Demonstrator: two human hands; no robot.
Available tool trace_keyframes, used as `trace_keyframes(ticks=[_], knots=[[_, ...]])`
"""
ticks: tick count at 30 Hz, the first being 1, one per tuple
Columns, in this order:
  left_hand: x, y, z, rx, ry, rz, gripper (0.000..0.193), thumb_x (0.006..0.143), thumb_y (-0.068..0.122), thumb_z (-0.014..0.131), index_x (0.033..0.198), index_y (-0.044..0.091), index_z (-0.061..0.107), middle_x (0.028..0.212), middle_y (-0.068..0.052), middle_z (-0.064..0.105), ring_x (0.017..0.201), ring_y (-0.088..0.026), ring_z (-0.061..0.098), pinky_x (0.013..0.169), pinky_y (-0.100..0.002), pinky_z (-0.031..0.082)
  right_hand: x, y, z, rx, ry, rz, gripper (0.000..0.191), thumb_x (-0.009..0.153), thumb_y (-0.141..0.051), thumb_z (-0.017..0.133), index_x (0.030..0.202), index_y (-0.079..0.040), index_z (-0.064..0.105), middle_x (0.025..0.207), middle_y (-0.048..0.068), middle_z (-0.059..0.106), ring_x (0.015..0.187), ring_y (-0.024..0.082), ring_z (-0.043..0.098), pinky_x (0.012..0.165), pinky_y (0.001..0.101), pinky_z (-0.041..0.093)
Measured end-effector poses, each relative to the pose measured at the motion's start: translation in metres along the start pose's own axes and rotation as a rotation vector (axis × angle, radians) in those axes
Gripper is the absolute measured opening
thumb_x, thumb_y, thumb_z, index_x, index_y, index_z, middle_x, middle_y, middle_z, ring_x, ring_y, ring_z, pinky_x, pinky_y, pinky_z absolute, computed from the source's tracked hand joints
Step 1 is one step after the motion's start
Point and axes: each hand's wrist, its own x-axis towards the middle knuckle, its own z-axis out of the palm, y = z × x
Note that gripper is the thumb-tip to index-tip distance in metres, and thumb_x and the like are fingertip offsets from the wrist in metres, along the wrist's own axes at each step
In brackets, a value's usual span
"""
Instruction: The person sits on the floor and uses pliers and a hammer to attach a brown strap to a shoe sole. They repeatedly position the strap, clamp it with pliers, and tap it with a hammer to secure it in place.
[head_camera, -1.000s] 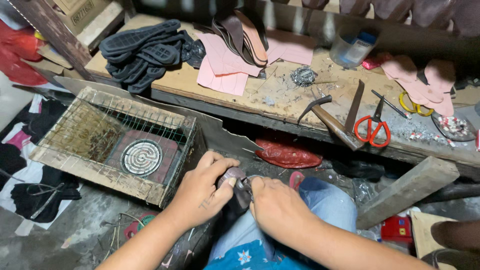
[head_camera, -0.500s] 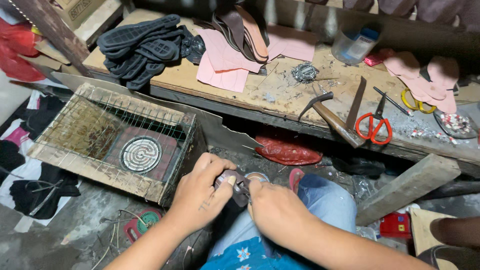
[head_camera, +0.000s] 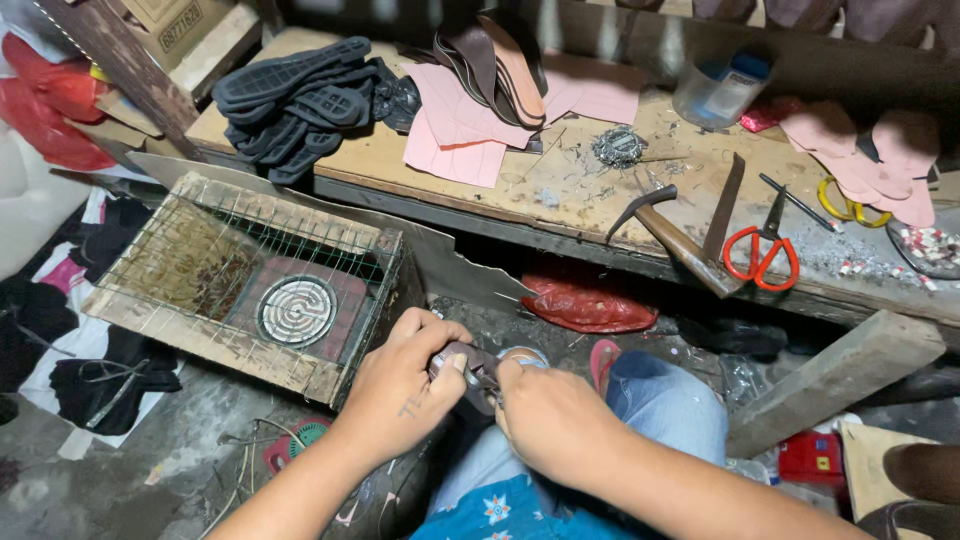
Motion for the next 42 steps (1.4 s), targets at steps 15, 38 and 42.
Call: trace_keyframes(ticks=[15, 38, 42], knots=[[-0.011, -0.001, -0.001, 0.068, 0.003, 0.022, 0.025, 0.081, 0.020, 0.063, 0.104, 0.014, 0.071, 0.106, -0.010, 0.063, 0.089, -0.036, 0.070, 0.076, -0.045, 0.056, 0.000, 0.003, -0.004, 0.312, -0.106, -0.200, 0.039, 0.095, -0.036, 0.067, 0.099, 0.003, 0.061, 0.080, 0.025, 0.069, 0.078, 0.045, 0.069, 0.068, 0.0527, 0.055], [-0.020, -0.010, -0.011, 0.102, -0.044, -0.016, 0.027, 0.083, 0.022, 0.063, 0.108, 0.013, 0.069, 0.109, -0.009, 0.063, 0.090, -0.036, 0.070, 0.077, -0.046, 0.056, 0.005, -0.009, 0.027, 0.293, -0.034, -0.073, 0.043, 0.095, -0.039, 0.065, 0.099, 0.003, 0.059, 0.073, 0.025, 0.069, 0.073, 0.044, 0.070, 0.067, 0.0523, 0.054], [-0.024, -0.010, -0.009, 0.160, -0.042, -0.004, 0.028, 0.080, 0.022, 0.063, 0.106, 0.014, 0.068, 0.111, -0.008, 0.063, 0.091, -0.036, 0.070, 0.078, -0.046, 0.055, 0.005, -0.007, 0.024, 0.482, -0.197, 0.019, 0.041, 0.091, -0.039, 0.064, 0.092, 0.002, 0.061, 0.073, 0.022, 0.072, 0.073, 0.040, 0.074, 0.070, 0.0493, 0.057]])
